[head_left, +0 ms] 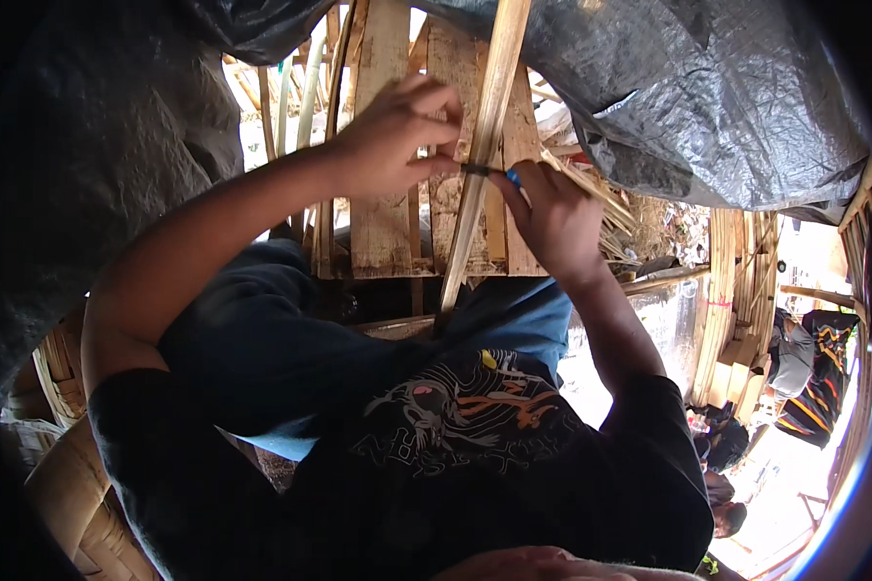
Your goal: The person holds a long bamboo strip and scrapes along its length using a small knife.
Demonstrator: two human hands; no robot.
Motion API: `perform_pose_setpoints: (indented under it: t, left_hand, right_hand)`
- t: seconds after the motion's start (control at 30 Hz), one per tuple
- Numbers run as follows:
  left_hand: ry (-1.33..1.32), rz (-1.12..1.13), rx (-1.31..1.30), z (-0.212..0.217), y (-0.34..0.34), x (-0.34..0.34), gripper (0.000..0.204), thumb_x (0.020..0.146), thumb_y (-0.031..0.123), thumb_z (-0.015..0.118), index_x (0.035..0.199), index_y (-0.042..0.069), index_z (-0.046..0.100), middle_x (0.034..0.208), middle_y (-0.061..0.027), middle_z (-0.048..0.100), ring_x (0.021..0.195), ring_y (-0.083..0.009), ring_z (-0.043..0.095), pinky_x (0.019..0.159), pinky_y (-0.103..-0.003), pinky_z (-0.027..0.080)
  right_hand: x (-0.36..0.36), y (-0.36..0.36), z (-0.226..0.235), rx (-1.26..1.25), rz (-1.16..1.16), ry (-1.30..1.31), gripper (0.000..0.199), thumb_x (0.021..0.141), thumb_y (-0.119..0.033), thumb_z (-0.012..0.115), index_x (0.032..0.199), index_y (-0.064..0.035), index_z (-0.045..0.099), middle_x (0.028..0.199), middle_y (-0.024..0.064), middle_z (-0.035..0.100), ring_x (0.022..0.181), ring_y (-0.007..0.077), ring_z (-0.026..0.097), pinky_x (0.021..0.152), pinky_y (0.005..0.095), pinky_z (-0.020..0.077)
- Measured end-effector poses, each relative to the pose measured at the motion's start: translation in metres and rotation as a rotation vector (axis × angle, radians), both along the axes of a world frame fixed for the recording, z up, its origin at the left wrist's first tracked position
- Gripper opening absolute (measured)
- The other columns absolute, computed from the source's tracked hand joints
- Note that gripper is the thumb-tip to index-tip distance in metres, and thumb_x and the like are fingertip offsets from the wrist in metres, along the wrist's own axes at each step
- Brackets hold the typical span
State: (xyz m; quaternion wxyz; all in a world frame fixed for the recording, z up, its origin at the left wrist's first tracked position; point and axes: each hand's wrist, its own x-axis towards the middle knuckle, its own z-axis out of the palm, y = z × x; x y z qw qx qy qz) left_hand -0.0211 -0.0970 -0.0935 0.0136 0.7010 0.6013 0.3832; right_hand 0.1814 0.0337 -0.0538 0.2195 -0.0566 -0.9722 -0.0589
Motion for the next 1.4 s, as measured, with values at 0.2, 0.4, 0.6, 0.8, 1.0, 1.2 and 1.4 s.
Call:
perform_pose_setpoints:
  t: [0.2,0.4,0.6,0.8,1.0,1.2,1.4]
  left_hand:
    - [0.123,-0.36,-0.24,-0.028,-0.016,0.018,0.026,0.07,0.029,0.081,0.067,0.009,0.065,0.108,-0.005,0.058,0.113,-0.0299,0.05,0.098,-0.047,0.037]
    - [-0.17,-0.02,-0.36,0.03,-0.01,-0.032,0.023,0.085,0.016,0.072,0.074,0.001,0.059,0.094,-0.0071,0.061,0.089,-0.022,0.06,0.078,-0.031,0.047]
    - [-0.379,0.268,-0.094,0.108,-0.012,-0.035,0.018,0.095,-0.003,0.044,0.11,0.001,0.052,0.114,-0.0091,0.057,0.104,-0.0168,0.058,0.09,-0.029,0.045]
    - [-0.676,0.289,0.04,0.175,-0.008,0.011,0.025,0.094,0.005,0.055,0.118,0.002,0.05,0.115,-0.0073,0.058,0.102,-0.012,0.052,0.089,-0.024,0.042]
    - [-0.568,0.387,0.029,0.117,0.002,0.013,0.033,0.094,0.011,0.058,0.124,0.002,0.048,0.118,-0.0065,0.057,0.111,-0.0147,0.052,0.093,-0.029,0.041]
    - [-0.864,0.293,-0.134,0.076,0.021,0.002,0.037,0.097,0.022,0.058,0.129,0.007,0.047,0.117,-0.0044,0.058,0.11,-0.0141,0.054,0.089,-0.028,0.042]
    - [-1.123,0.156,-0.259,0.071,0.038,0.014,0.032,0.095,0.028,0.058,0.12,0.008,0.05,0.112,-0.0058,0.063,0.107,-0.0157,0.058,0.088,-0.035,0.046]
  right_hand:
    - [0.062,-0.027,-0.077,-0.375,0.088,-0.188,0.02,0.085,-0.024,0.071,0.075,-0.0113,0.058,0.067,0.0042,0.055,0.056,0.0197,0.059,0.048,0.0338,0.0452]
    - [0.094,-0.018,-0.066,-0.536,0.004,-0.107,0.02,0.083,-0.02,0.071,0.08,-0.0065,0.057,0.07,0.0079,0.056,0.063,0.0271,0.06,0.054,0.0393,0.0468]
    - [0.091,-0.013,-0.02,-0.84,-0.085,0.271,0.029,0.078,0.003,0.061,0.106,-0.0016,0.062,0.088,0.0157,0.057,0.075,0.0308,0.06,0.064,0.0408,0.0491]
    - [0.066,0.0,-0.061,-0.576,0.095,0.189,0.045,0.077,-0.002,0.063,0.122,-0.0051,0.06,0.087,0.0103,0.055,0.076,0.0282,0.055,0.067,0.0401,0.0464]
    - [0.071,0.004,-0.061,-0.715,0.046,0.096,0.037,0.082,0.001,0.061,0.118,-0.0053,0.061,0.087,0.0139,0.059,0.075,0.0301,0.06,0.068,0.0396,0.0504]
    - [0.086,0.005,-0.055,-0.773,-0.028,0.155,0.034,0.083,0.005,0.057,0.115,-0.0038,0.062,0.088,0.0156,0.06,0.074,0.0307,0.062,0.065,0.0355,0.051]
    - [0.082,0.0,-0.061,-0.769,-0.049,0.307,0.031,0.083,0.005,0.058,0.112,-0.0032,0.062,0.094,0.0175,0.06,0.084,0.0351,0.061,0.074,0.041,0.0497]
